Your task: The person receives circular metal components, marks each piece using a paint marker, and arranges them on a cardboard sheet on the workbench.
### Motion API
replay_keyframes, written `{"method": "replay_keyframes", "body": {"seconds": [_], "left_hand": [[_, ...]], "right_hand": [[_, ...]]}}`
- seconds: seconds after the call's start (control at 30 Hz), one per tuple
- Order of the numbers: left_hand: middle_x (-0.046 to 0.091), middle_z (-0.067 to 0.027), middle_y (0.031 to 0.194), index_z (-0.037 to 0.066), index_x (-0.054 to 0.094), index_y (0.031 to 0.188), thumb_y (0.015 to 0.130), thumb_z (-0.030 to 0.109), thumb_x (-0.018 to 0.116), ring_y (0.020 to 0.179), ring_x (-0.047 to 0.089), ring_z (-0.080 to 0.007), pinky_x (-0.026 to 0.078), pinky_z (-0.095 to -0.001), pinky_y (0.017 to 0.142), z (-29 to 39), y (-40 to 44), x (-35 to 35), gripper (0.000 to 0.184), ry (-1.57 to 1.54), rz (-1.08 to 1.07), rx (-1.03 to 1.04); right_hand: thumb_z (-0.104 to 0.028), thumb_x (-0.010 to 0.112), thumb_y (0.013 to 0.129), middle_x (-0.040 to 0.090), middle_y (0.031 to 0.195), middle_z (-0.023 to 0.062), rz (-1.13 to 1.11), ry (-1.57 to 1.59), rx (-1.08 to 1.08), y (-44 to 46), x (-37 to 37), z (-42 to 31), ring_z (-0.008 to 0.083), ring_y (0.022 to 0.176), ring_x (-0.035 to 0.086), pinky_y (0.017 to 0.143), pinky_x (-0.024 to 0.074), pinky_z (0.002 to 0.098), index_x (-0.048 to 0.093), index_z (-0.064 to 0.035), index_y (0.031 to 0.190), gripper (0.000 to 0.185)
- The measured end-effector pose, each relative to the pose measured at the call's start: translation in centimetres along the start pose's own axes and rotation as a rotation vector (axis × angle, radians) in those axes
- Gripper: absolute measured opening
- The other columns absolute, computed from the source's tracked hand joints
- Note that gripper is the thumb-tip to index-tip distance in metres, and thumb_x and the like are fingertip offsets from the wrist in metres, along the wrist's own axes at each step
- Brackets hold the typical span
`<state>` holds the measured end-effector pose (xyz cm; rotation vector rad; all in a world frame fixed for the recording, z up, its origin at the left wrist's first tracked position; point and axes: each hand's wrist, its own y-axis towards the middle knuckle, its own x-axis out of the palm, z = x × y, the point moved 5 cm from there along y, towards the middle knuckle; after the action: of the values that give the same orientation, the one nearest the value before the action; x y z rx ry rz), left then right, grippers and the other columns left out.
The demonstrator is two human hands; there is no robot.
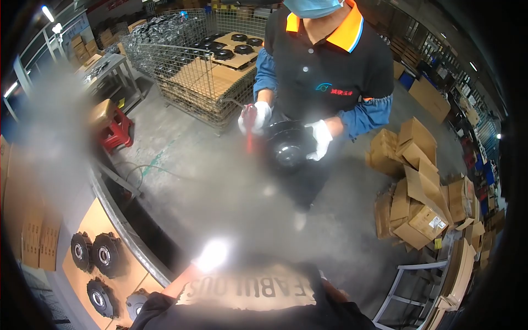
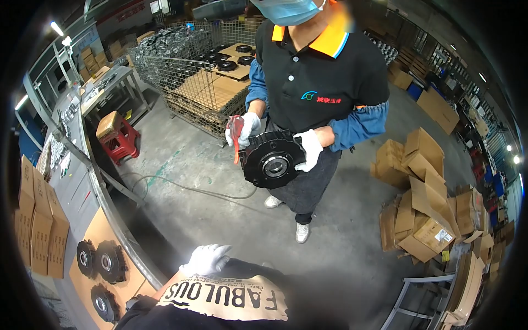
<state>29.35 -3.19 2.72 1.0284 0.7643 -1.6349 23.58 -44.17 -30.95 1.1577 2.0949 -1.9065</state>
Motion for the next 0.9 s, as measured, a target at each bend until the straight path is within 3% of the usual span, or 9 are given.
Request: {"method": "replay_keyframes", "body": {"seconds": [0.13, 0.27, 0.37, 0.47, 0.57, 0.73, 0.9], "left_hand": [[0.059, -0.0115, 0.087, 0.010, 0.052, 0.105, 0.075, 0.023, 0.058, 0.080, 0.058, -0.0281, 0.046, -0.0377, 0.070, 0.0, 0.1, 0.1, 0.033, -0.014, -0.007, 0.022], [0.059, -0.0117, 0.087, 0.010, 0.052, 0.105, 0.075, 0.023, 0.058, 0.081, 0.058, -0.0283, 0.046, -0.0377, 0.071, -3.6, -0.8, 4.5, 0.033, -0.108, 0.015, 0.075], [0.059, -0.0120, 0.089, 0.010, 0.052, 0.107, 0.076, 0.024, 0.057, 0.082, 0.057, -0.0287, 0.046, -0.0377, 0.071, -2.3, -0.3, 3.1, 0.034, -0.160, 0.000, 0.068], [0.058, -0.0115, 0.087, 0.010, 0.053, 0.104, 0.076, 0.025, 0.057, 0.081, 0.057, -0.0289, 0.046, -0.0384, 0.071, 0.2, 0.4, 0.5, 0.031, 0.004, -0.035, -0.017], [0.057, -0.0111, 0.085, 0.010, 0.056, 0.096, 0.078, 0.030, 0.055, 0.081, 0.056, -0.0287, 0.045, -0.0388, 0.071, 0.1, 0.7, 0.3, 0.027, -0.009, -0.094, -0.080], [0.056, -0.0113, 0.085, 0.008, 0.059, 0.085, 0.083, 0.040, 0.046, 0.085, 0.055, -0.0277, 0.044, -0.0379, 0.072, 0.2, 0.8, 0.4, 0.035, 0.059, -0.253, -0.221], [0.056, -0.0118, 0.086, 0.008, 0.059, 0.085, 0.084, 0.039, 0.043, 0.085, 0.055, -0.0286, 0.044, -0.0379, 0.072, 0.1, 0.6, 0.6, 0.035, -0.012, -0.267, -0.136]], "right_hand": [[-0.033, 0.052, 0.076, 0.057, 0.105, 0.0080, 0.002, -0.001, 0.006, -0.1, -0.2, 0.0, 0.0232, 0.098, 0.053, 0.086, 0.0409, 0.0330, 0.054, -0.0106, 0.106, 0.038], [-0.034, 0.053, 0.075, 0.057, 0.105, 0.0076, 0.007, -0.002, 0.003, -0.2, -0.6, -0.1, 0.0228, 0.098, 0.053, 0.086, 0.0408, 0.0329, 0.054, -0.0109, 0.106, 0.039], [-0.034, 0.053, 0.075, 0.058, 0.105, 0.0073, 0.011, -0.008, 0.007, -0.1, -0.6, 0.3, 0.0224, 0.098, 0.053, 0.086, 0.0408, 0.0327, 0.054, -0.0110, 0.106, 0.039], [-0.034, 0.053, 0.074, 0.058, 0.105, 0.0070, 0.007, -0.012, 0.010, 0.3, -0.5, 0.7, 0.0221, 0.099, 0.053, 0.087, 0.0407, 0.0326, 0.054, -0.0112, 0.106, 0.039], [-0.034, 0.053, 0.074, 0.058, 0.104, 0.0067, 0.004, -0.021, 0.009, 0.5, -0.7, 0.7, 0.0217, 0.099, 0.053, 0.087, 0.0406, 0.0325, 0.054, -0.0113, 0.105, 0.039], [-0.035, 0.054, 0.073, 0.058, 0.104, 0.0062, 0.001, -0.033, 0.006, 0.8, -2.0, 0.0, 0.0211, 0.099, 0.053, 0.087, 0.0405, 0.0322, 0.054, -0.0116, 0.105, 0.039], [-0.035, 0.054, 0.073, 0.058, 0.104, 0.0057, 0.022, -0.007, -0.063, 1.1, -4.4, -3.1, 0.0206, 0.099, 0.053, 0.088, 0.0404, 0.0320, 0.055, -0.0119, 0.105, 0.039]]}}
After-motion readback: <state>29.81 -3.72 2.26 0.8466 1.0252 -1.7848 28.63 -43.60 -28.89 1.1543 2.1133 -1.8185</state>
